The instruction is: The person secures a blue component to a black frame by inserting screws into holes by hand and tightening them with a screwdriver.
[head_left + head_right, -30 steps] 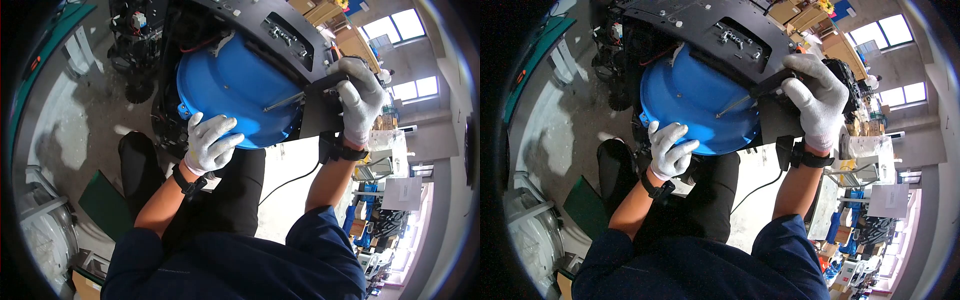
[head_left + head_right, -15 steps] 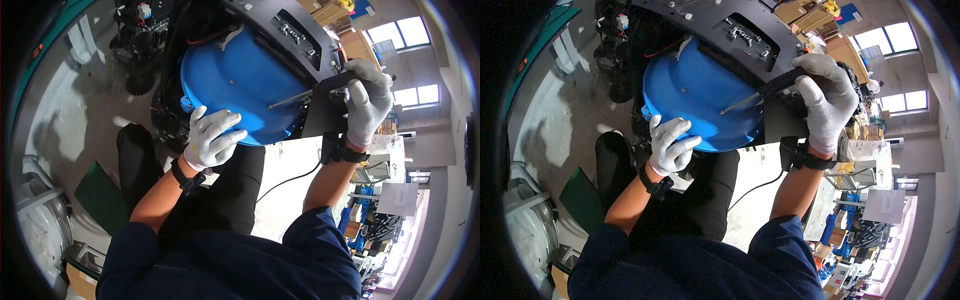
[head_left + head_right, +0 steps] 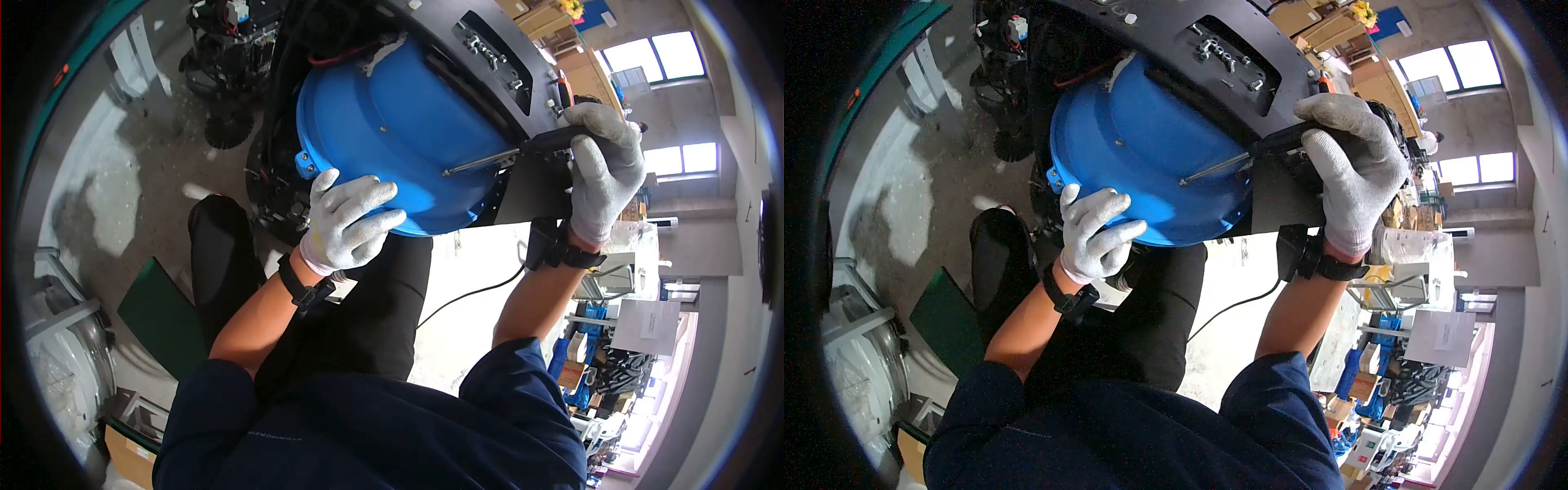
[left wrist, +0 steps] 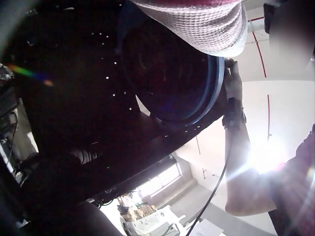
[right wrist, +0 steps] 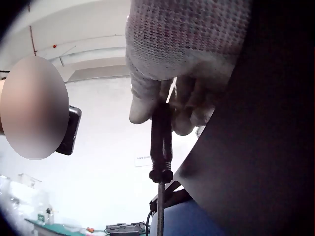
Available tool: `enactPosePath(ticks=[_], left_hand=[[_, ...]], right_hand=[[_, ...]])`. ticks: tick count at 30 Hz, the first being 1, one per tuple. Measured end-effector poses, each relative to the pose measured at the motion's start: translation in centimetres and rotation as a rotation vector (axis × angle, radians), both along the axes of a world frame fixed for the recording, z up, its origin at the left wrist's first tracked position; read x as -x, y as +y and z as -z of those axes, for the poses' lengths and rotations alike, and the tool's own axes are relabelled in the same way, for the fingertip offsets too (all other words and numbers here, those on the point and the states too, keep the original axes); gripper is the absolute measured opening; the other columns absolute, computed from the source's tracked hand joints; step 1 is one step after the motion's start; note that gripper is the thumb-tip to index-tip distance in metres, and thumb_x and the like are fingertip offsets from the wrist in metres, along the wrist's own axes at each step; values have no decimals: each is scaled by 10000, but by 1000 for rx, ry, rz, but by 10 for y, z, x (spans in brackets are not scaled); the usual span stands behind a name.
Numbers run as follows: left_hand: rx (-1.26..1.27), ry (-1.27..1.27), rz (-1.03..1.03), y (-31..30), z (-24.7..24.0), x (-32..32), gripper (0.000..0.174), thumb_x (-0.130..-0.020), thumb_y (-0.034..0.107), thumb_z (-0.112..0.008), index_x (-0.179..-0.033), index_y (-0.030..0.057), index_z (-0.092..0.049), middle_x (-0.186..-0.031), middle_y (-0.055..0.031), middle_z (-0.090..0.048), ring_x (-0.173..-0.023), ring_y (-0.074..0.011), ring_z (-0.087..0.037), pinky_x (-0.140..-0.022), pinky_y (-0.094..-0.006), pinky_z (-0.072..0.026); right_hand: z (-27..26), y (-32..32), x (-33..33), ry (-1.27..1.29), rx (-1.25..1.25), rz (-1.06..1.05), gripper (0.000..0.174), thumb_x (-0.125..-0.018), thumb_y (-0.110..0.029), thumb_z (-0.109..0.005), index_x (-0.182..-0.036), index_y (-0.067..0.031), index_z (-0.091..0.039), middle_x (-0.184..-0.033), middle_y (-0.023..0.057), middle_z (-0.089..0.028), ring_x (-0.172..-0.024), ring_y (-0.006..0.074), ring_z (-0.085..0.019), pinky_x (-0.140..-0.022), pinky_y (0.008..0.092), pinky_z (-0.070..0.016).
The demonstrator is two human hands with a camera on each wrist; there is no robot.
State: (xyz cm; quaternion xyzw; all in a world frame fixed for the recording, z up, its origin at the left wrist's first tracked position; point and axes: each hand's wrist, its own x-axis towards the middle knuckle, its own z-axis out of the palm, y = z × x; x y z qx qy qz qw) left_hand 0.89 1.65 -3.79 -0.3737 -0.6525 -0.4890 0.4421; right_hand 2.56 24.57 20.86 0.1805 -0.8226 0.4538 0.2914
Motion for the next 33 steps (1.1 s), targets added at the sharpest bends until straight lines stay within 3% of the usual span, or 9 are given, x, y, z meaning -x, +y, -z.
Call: enactPosePath(ticks=[6,8,11,21,29,33], left_hand=[[6,-2,-15,-1,-1,-1,229,-897,186,-563,-1043,213,-737,-1250,-47,-665,-1088,-218,-636,-1236,-466,-190],[60,3,-21,-2,1,0,271,-1016,276,-472,-1042,242,-739,-1317,-52,-601,-1138,-227,-603,-1233,-490,-177],[76,-10,-18,-4,2,0,274,-1019,281,-469,-1044,239,-740,-1318,-52,-601,-1136,-230,-604,-1232,-490,-178],[80,-1,-3,-4,2,2,245,-987,233,-498,-1028,237,-739,-1286,-49,-613,-1110,-232,-618,-1230,-491,-175],[68,-8,-4,-3,2,2,241,-991,244,-498,-1026,234,-737,-1287,-45,-610,-1105,-228,-618,-1227,-491,-181],[57,1,1,-2,2,0,236,-974,222,-505,-1022,239,-735,-1300,-44,-605,-1100,-229,-620,-1228,-490,-176]], right_hand=[[1,-4,4,25,54,-206,260,-787,105,-686,-1043,61,-678,-1060,200,-717,-960,267,-700,-887,362,-559],[0,-8,2,16,65,-145,242,-791,95,-688,-1032,71,-682,-1072,203,-717,-955,259,-699,-885,362,-564],[-1,5,2,4,-62,-90,212,-800,84,-689,-1012,77,-688,-1083,206,-718,-945,240,-696,-868,358,-572],[-2,-3,2,-7,-51,-76,307,-790,44,-704,-1095,77,-686,-1110,206,-713,-906,219,-687,-848,341,-569],[2,-1,3,-24,88,-204,339,-772,119,-623,-1107,85,-665,-1118,255,-694,-1007,331,-705,-909,412,-569],[0,2,3,10,13,-196,326,-764,130,-620,-1081,78,-675,-1108,248,-701,-986,309,-708,-896,399,-570]])
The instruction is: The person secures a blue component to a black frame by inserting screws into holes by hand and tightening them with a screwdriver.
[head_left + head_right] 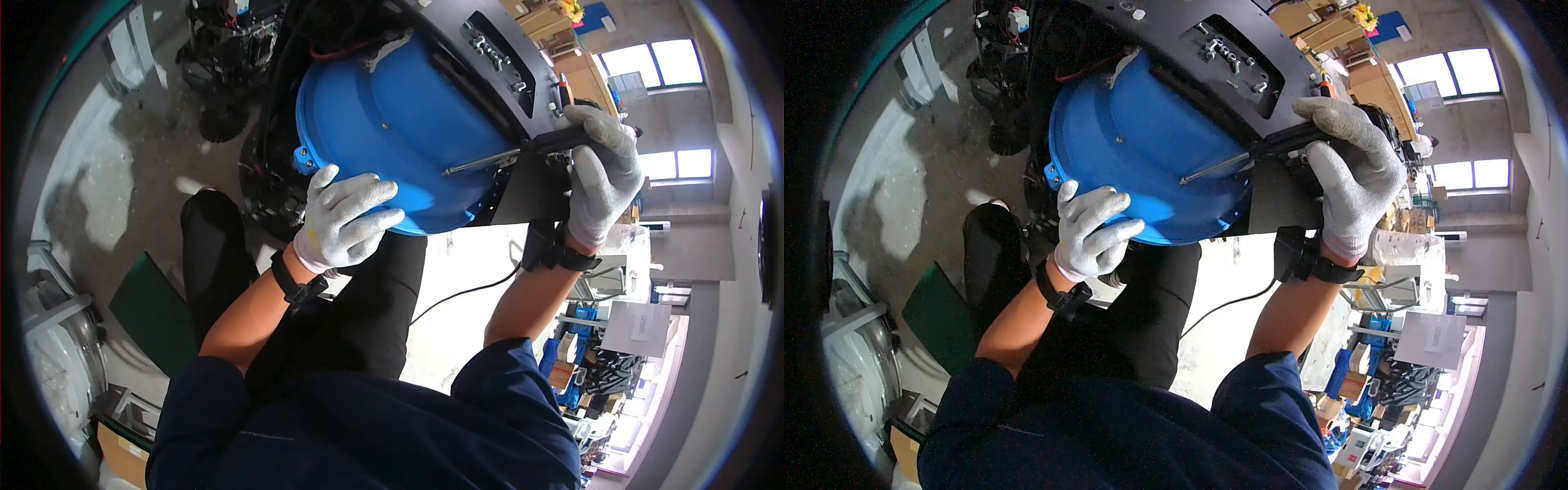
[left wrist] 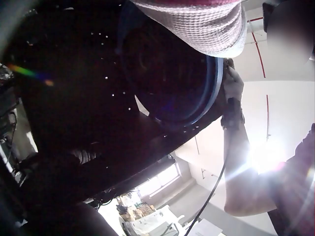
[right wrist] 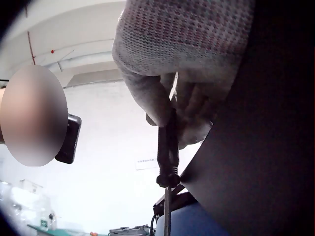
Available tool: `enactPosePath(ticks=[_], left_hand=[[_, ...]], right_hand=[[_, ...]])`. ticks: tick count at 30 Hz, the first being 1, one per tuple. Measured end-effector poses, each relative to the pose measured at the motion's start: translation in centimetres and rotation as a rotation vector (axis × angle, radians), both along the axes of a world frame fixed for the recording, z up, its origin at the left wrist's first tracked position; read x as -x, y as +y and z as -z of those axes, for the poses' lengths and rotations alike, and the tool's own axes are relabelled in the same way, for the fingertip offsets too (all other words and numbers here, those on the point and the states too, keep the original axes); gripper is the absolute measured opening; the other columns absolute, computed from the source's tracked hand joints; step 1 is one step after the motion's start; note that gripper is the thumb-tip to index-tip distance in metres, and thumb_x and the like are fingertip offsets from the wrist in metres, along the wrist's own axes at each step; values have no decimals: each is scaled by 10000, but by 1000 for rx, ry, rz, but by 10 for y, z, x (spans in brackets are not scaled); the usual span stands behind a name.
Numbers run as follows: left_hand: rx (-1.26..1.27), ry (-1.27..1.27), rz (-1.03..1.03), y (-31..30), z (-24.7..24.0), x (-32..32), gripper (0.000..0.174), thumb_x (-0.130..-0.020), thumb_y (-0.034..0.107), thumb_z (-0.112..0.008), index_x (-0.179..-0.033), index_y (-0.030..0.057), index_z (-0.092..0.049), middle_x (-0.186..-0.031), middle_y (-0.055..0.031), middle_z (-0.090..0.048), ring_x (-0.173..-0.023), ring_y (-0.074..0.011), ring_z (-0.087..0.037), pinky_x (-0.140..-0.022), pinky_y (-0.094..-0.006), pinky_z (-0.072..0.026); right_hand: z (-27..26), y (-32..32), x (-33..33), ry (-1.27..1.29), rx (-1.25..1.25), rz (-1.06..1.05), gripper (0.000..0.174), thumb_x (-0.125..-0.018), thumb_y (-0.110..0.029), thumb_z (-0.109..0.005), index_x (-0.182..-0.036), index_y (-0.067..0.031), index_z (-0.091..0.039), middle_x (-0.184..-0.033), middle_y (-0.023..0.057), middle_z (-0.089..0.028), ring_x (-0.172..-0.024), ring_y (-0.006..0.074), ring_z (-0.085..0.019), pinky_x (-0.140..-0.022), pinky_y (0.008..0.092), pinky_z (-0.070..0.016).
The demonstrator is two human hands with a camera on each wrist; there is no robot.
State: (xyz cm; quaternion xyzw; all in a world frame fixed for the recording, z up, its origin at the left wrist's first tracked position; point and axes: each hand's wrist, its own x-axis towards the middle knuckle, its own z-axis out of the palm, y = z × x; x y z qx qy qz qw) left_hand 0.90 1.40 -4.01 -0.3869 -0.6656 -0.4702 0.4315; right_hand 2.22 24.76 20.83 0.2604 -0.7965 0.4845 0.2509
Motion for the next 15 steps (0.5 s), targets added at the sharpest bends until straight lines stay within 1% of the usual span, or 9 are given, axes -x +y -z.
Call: enactPosePath(ticks=[2,3,5,9,11,15], left_hand=[[0,3,4,0,0,3,235,-970,218,-508,-1023,240,-735,-1303,-44,-605,-1100,-229,-620,-1228,-489,-174],[2,5,4,0,-1,4,234,-970,219,-509,-1022,239,-736,-1303,-43,-605,-1102,-228,-619,-1228,-489,-173],[5,-1,7,-1,0,1,233,-970,221,-510,-1020,238,-736,-1303,-43,-606,-1104,-228,-618,-1228,-490,-173],[4,-1,0,0,-1,3,233,-973,234,-511,-1019,238,-740,-1298,-43,-610,-1100,-226,-618,-1229,-490,-171],[2,2,-3,-1,0,1,234,-974,237,-511,-1019,238,-741,-1296,-44,-611,-1096,-225,-619,-1231,-491,-169],[-3,3,3,1,2,3,237,-977,247,-511,-1028,240,-742,-1298,-43,-611,-1099,-222,-616,-1233,-492,-166]], right_hand=[[-1,4,0,26,-84,47,314,-751,137,-615,-1049,71,-686,-1079,240,-712,-975,284,-704,-885,372,-565],[-2,3,1,27,-86,43,314,-751,137,-615,-1049,71,-686,-1079,240,-712,-975,284,-704,-885,372,-565],[0,1,0,32,-65,102,314,-742,144,-599,-1033,68,-692,-1059,232,-721,-965,258,-697,-881,348,-555],[-1,-2,-1,5,-34,111,319,-739,121,-598,-1039,68,-692,-1057,239,-720,-973,266,-690,-890,350,-546],[-1,0,-1,17,-57,46,316,-735,89,-596,-1036,73,-690,-1063,252,-717,-988,285,-684,-903,369,-538],[-2,3,2,52,-108,-1,319,-725,57,-593,-1029,78,-686,-1062,265,-713,-1005,307,-673,-927,394,-523]])
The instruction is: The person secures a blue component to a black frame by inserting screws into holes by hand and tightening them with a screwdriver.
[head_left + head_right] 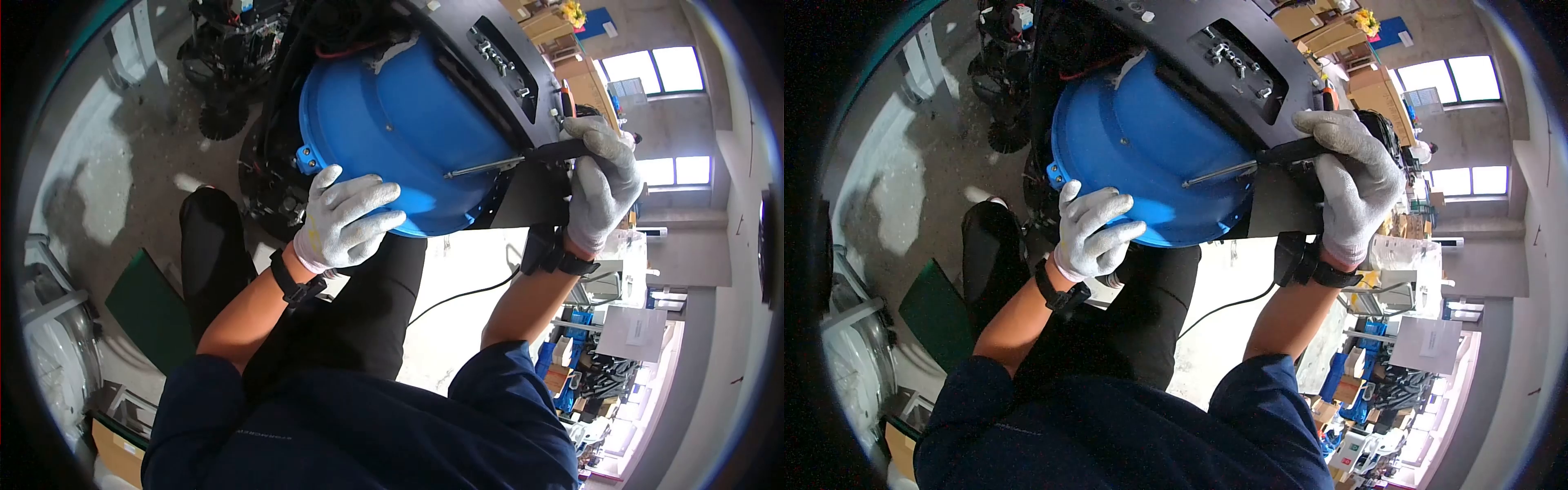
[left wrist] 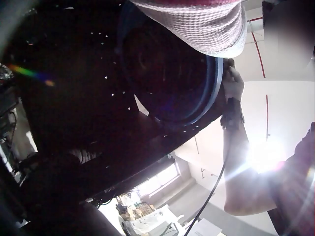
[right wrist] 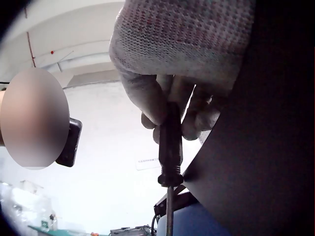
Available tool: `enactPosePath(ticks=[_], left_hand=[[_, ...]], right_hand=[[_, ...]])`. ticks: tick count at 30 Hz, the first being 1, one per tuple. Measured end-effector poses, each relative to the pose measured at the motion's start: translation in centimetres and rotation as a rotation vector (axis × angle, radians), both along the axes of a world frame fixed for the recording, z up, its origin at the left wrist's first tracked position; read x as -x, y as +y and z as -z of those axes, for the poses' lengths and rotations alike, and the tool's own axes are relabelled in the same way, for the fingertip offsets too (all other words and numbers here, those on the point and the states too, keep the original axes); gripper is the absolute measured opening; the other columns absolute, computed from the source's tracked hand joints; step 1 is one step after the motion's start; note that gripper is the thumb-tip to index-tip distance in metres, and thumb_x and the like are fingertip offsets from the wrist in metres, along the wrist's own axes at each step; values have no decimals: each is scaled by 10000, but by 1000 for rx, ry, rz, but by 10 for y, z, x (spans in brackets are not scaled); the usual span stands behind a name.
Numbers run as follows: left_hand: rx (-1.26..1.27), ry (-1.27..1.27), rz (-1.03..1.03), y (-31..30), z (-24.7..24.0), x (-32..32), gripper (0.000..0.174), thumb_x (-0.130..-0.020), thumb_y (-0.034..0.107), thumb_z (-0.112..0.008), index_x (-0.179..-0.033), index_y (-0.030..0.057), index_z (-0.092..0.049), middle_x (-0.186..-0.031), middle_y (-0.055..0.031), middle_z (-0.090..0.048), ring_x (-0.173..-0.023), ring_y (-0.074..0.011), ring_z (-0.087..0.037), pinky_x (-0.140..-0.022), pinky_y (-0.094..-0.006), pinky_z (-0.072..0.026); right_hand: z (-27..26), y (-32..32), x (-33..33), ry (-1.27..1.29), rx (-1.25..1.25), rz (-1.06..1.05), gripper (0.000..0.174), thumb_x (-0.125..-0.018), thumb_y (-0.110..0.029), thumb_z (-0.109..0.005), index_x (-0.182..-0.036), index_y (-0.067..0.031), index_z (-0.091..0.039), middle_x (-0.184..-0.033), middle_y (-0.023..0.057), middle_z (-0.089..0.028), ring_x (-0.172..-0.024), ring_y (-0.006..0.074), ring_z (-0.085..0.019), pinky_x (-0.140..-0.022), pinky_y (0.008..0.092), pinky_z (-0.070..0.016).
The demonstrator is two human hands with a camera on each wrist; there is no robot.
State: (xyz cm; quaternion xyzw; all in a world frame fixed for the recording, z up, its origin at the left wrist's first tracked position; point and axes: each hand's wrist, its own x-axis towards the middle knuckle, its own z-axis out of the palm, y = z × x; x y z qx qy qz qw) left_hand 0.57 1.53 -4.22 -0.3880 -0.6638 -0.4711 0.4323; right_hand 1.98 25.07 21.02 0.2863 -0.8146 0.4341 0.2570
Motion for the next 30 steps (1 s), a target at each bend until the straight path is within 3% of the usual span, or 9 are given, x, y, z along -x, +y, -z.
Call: enactPosePath(ticks=[6,13,16,17,18,21,24,28,30], left_hand=[[10,-7,-4,-2,-2,-2,239,-977,245,-514,-1027,248,-747,-1290,-41,-613,-1095,-217,-615,-1232,-489,-166],[5,-13,6,-3,-7,-2,211,-958,208,-536,-1002,233,-742,-1280,-45,-615,-1066,-206,-628,-1233,-469,-171],[-40,-67,31,-12,-24,-4,160,-896,152,-594,-973,177,-732,-1203,-53,-653,-1011,-208,-646,-1140,-453,-332],[-47,-117,45,-16,-37,-5,147,-860,151,-631,-969,158,-728,-1155,-35,-675,-1006,-209,-629,-1027,-438,-419],[-50,-169,20,-18,-56,-6,158,-800,140,-699,-956,150,-721,-1110,-19,-679,-980,-213,-603,-952,-421,-445],[-3,-276,4,-16,-89,-2,265,-675,112,-830,-907,147,-708,-969,12,-660,-931,-219,-587,-872,-390,-450],[72,-277,-90,-8,-110,1,301,-663,182,-876,-906,166,-699,-917,12,-629,-855,-229,-579,-794,-384,-444],[244,-423,-212,4,-137,-2,227,-658,240,-872,-759,131,-700,-837,-6,-621,-844,-239,-579,-773,-399,-429],[304,-409,-255,6,-146,-1,251,-682,315,-855,-726,120,-704,-824,-33,-618,-832,-251,-580,-745,-407,-425]], right_hand=[[0,0,-1,-15,-19,6,324,-714,44,-580,-1019,75,-683,-1056,270,-712,-997,320,-663,-951,422,-502],[-1,-6,-3,3,-39,75,257,-779,43,-604,-1022,67,-683,-1031,223,-713,-963,271,-666,-907,374,-518],[1,-1,-3,55,-32,83,248,-842,2,-640,-1077,68,-684,-994,171,-710,-896,222,-667,-851,350,-534],[3,-5,-4,41,79,153,258,-855,-8,-634,-1097,65,-686,-986,157,-710,-874,201,-659,-830,325,-528],[5,-8,-4,26,194,220,268,-869,-18,-628,-1117,62,-688,-978,144,-711,-851,180,-651,-808,300,-523],[3,-10,-6,43,156,295,287,-927,-96,-606,-1156,64,-672,-955,123,-683,-815,155,-625,-754,271,-512],[4,-9,-5,84,127,316,300,-957,-140,-587,-1158,68,-668,-944,121,-672,-787,139,-606,-713,263,-506],[0,-17,-8,35,185,281,233,-915,-28,-634,-1117,63,-707,-938,94,-720,-889,148,-664,-819,267,-522],[-3,-17,-8,43,28,320,228,-911,-20,-638,-1108,67,-711,-945,91,-725,-903,146,-672,-842,268,-522]])
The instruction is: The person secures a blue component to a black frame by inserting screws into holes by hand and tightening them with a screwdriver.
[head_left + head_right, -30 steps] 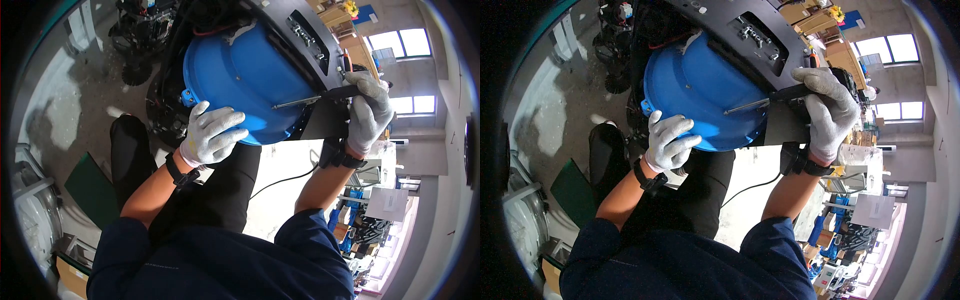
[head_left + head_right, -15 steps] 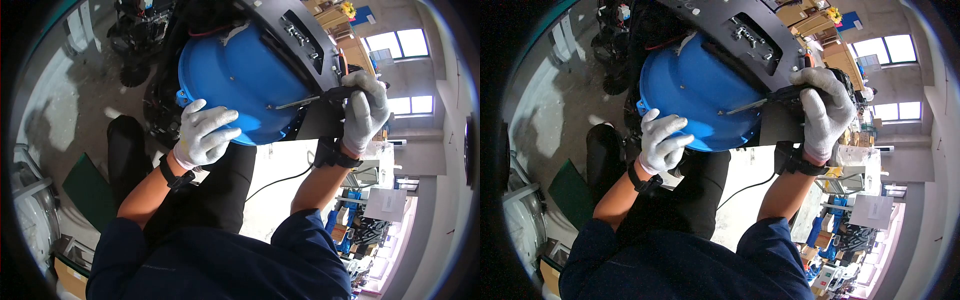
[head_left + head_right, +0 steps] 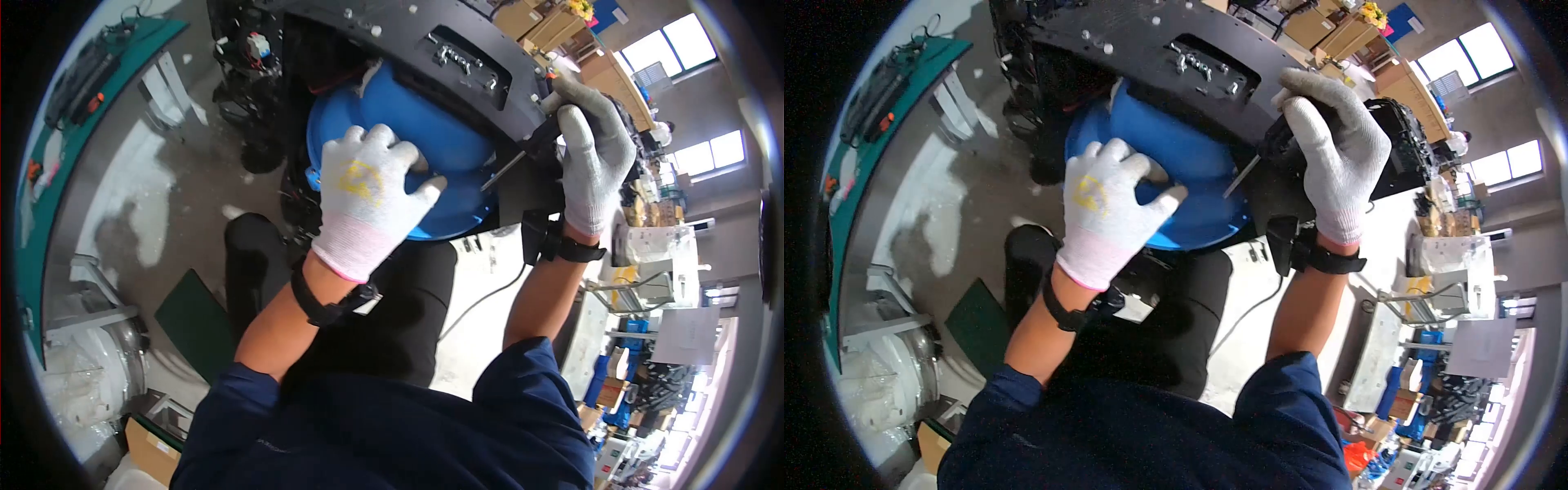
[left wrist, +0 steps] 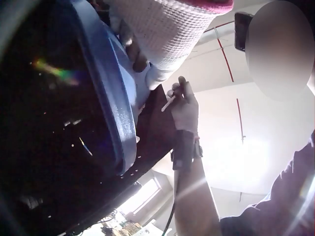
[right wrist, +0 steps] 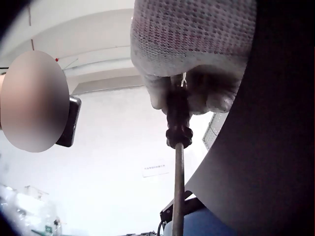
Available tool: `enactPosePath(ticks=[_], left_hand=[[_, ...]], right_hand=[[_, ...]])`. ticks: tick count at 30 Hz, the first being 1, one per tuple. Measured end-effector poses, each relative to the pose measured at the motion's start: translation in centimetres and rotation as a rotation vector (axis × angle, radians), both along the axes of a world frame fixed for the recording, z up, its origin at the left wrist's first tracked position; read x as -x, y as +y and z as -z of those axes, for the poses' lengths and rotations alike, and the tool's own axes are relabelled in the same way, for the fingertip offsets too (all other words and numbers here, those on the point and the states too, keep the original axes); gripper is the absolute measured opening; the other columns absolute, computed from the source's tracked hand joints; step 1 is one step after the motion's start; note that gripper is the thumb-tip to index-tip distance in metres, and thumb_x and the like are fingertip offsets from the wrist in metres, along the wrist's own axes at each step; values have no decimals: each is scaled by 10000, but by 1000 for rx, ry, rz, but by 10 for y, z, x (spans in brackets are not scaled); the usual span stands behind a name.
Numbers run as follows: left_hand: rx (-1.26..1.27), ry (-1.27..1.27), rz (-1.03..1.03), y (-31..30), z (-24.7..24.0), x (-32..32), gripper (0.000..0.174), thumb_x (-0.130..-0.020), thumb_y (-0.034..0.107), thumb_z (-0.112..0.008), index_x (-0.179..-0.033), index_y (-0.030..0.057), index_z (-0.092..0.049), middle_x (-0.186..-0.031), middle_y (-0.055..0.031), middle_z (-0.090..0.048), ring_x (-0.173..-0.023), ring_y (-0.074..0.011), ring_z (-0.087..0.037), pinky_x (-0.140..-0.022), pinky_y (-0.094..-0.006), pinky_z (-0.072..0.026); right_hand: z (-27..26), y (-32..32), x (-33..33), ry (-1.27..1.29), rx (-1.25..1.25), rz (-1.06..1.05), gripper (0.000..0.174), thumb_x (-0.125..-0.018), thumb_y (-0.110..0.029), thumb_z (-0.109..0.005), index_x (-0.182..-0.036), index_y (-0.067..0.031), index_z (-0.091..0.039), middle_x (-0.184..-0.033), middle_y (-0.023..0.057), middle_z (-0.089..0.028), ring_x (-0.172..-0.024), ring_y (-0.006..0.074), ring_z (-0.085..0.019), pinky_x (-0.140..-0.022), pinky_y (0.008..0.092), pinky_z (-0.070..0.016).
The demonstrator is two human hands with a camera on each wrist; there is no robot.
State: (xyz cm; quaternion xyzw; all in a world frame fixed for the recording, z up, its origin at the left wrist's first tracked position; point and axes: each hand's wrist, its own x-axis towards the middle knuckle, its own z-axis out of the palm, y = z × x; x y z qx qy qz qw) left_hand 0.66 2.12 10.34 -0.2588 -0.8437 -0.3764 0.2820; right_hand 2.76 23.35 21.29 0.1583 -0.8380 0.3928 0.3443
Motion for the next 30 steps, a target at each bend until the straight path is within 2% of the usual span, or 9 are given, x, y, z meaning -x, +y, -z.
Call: enactPosePath(ticks=[3,7,12,14,21,24,27,28,30], left_hand=[[134,-87,-24,-1,-11,-1,288,-720,385,-819,-730,119,-711,-816,-79,-619,-848,-270,-599,-734,-414,-440],[102,-68,-3,6,-7,-1,208,-705,301,-812,-664,132,-699,-769,-43,-634,-799,-254,-621,-721,-409,-449],[125,-39,14,9,-12,-1,181,-705,249,-804,-650,115,-697,-752,-53,-650,-775,-265,-636,-708,-403,-474],[132,-25,36,9,-10,0,183,-707,245,-804,-649,109,-695,-749,-54,-651,-772,-267,-636,-712,-404,-481],[96,22,78,10,-12,2,165,-715,184,-811,-670,75,-695,-754,-75,-644,-753,-281,-624,-730,-407,-492],[2,28,78,7,-30,0,114,-730,120,-807,-732,50,-718,-765,-71,-646,-704,-222,-620,-637,-343,-496],[-125,90,99,-4,-46,4,85,-754,60,-803,-794,43,-730,-781,-57,-648,-706,-152,-630,-665,-279,-505],[-196,115,95,-7,-53,8,94,-725,62,-794,-746,91,-708,-760,-27,-627,-704,-195,-598,-657,-332,-493],[-262,129,43,-18,-62,19,88,-744,61,-795,-797,74,-726,-779,-27,-633,-715,-168,-612,-656,-304,-498]], right_hand=[[-1,-1,-3,-54,53,12,219,-899,-29,-655,-1092,53,-722,-951,84,-728,-901,133,-679,-838,261,-528],[1,3,-5,-57,100,-21,211,-894,-19,-660,-1084,46,-724,-959,90,-728,-906,131,-679,-852,264,-526],[0,4,-6,-17,125,-56,213,-897,-30,-672,-1094,28,-730,-971,86,-735,-924,128,-679,-859,265,-524],[-1,5,-6,4,2,-71,213,-907,-56,-682,-1104,6,-736,-987,81,-741,-936,124,-680,-856,269,-529],[5,14,0,54,-5,-149,228,-931,-156,-708,-1114,-23,-734,-1028,89,-735,-948,162,-692,-864,293,-546],[6,15,0,49,-13,-158,224,-938,-167,-702,-1109,-25,-733,-1020,90,-731,-948,161,-692,-876,297,-549],[8,15,1,76,-34,-144,222,-938,-160,-700,-1107,-20,-732,-1016,95,-725,-946,158,-690,-875,297,-550],[7,14,1,63,-18,-166,220,-938,-151,-698,-1105,-12,-729,-1012,95,-722,-937,160,-687,-866,298,-548],[5,12,0,56,3,-192,218,-937,-142,-695,-1103,-5,-727,-1007,96,-718,-928,162,-685,-857,298,-546]])
